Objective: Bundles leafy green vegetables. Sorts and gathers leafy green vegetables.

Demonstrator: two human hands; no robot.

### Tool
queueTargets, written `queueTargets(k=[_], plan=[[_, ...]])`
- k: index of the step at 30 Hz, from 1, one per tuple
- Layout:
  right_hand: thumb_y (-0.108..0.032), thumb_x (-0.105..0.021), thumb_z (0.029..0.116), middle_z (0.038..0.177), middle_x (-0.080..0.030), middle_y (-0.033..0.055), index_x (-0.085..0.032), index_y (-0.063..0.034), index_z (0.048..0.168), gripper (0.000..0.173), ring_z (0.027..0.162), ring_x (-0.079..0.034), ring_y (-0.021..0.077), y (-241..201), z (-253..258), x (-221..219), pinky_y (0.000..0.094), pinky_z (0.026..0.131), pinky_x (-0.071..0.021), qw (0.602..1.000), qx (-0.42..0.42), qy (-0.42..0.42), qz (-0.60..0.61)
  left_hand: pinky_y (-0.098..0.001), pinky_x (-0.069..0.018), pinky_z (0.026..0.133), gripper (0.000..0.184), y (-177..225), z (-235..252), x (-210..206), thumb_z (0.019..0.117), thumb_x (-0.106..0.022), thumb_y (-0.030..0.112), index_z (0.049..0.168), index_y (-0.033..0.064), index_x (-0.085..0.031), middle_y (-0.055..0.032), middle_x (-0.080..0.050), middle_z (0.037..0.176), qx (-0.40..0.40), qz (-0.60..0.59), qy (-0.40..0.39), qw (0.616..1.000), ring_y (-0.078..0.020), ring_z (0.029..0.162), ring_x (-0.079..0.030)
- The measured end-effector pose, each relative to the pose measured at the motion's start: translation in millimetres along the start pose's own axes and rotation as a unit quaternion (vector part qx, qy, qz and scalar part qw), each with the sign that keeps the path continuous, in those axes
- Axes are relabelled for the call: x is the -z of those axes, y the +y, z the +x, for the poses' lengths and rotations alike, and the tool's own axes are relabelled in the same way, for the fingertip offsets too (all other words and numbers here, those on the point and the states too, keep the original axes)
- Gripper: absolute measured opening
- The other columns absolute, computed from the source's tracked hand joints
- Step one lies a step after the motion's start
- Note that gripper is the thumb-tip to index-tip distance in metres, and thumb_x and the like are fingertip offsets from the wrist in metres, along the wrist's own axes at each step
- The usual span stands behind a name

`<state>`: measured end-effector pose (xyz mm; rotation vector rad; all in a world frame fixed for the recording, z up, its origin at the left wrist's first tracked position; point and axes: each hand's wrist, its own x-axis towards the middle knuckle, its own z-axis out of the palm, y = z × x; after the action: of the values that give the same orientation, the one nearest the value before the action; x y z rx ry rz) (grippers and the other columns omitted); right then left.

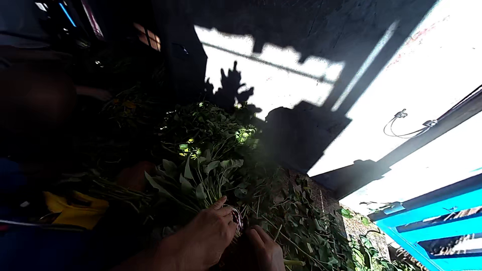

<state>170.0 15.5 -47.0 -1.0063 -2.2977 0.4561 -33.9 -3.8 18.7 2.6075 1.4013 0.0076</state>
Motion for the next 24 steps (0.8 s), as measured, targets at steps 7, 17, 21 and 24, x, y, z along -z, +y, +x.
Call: queueTargets(k=[7, 17, 21, 24], plan=[[-0.015, -0.065, 0.0960, 0.092, -0.072, 0.0107, -0.073, -0.0043, 0.092, 0.015, 0.085, -0.072, 0.0229, -9.7, -23.7, -10.3, 0.0372, 0.073, -0.0609, 0.998, -0.032, 0.037, 0.026, -0.0482, -0.0495, 0.073, 0.009, 6.2, 29.4, 11.9, 0.0877, -0.064, 0.006, 0.079, 0.0040, -0.063, -0.0123, -0.065, 0.082, -0.023, 0.051, 0.023, 0.998, -0.0322, 0.084, -0.066], [-0.012, -0.066, 0.0937, 0.094, -0.073, 0.0100, -0.074, -0.0044, 0.092, 0.012, 0.087, -0.073, 0.0229, -9.2, -32.6, -7.9, 0.0375, 0.075, -0.0614, 0.996, -0.050, 0.064, 0.030, -0.0502, -0.0531, 0.065, 0.022, 43.3, 11.7, -13.0, 0.0946, -0.061, 0.019, 0.081, 0.0049, -0.070, -0.0113, -0.066, 0.073, 0.182, -0.212, 0.095, 0.955, -0.0290, 0.072, -0.068], [-0.013, -0.066, 0.0956, 0.098, -0.073, 0.0092, -0.074, -0.0052, 0.096, 0.011, 0.090, -0.073, 0.0201, -7.5, -31.9, -6.6, 0.0347, 0.076, -0.0615, 0.994, -0.065, 0.072, 0.050, -0.0446, -0.0574, 0.071, 0.019, 51.7, -17.8, -37.2, 0.0974, -0.063, 0.017, 0.091, 0.0061, -0.077, -0.0080, -0.072, 0.081, 0.213, -0.285, 0.180, 0.917, -0.0219, 0.076, -0.071], [-0.013, -0.066, 0.0955, 0.101, -0.074, 0.0093, -0.075, -0.0068, 0.095, 0.011, 0.099, -0.071, 0.0236, -10.2, -32.9, -6.6, 0.0372, 0.085, -0.0598, 0.995, -0.006, 0.103, 0.009, -0.0347, -0.0591, 0.076, 0.016, 52.7, -25.1, -53.1, 0.0968, -0.067, 0.016, 0.095, 0.0062, -0.079, -0.0060, -0.075, 0.087, 0.219, -0.338, 0.241, 0.883, -0.0142, 0.081, -0.072]])
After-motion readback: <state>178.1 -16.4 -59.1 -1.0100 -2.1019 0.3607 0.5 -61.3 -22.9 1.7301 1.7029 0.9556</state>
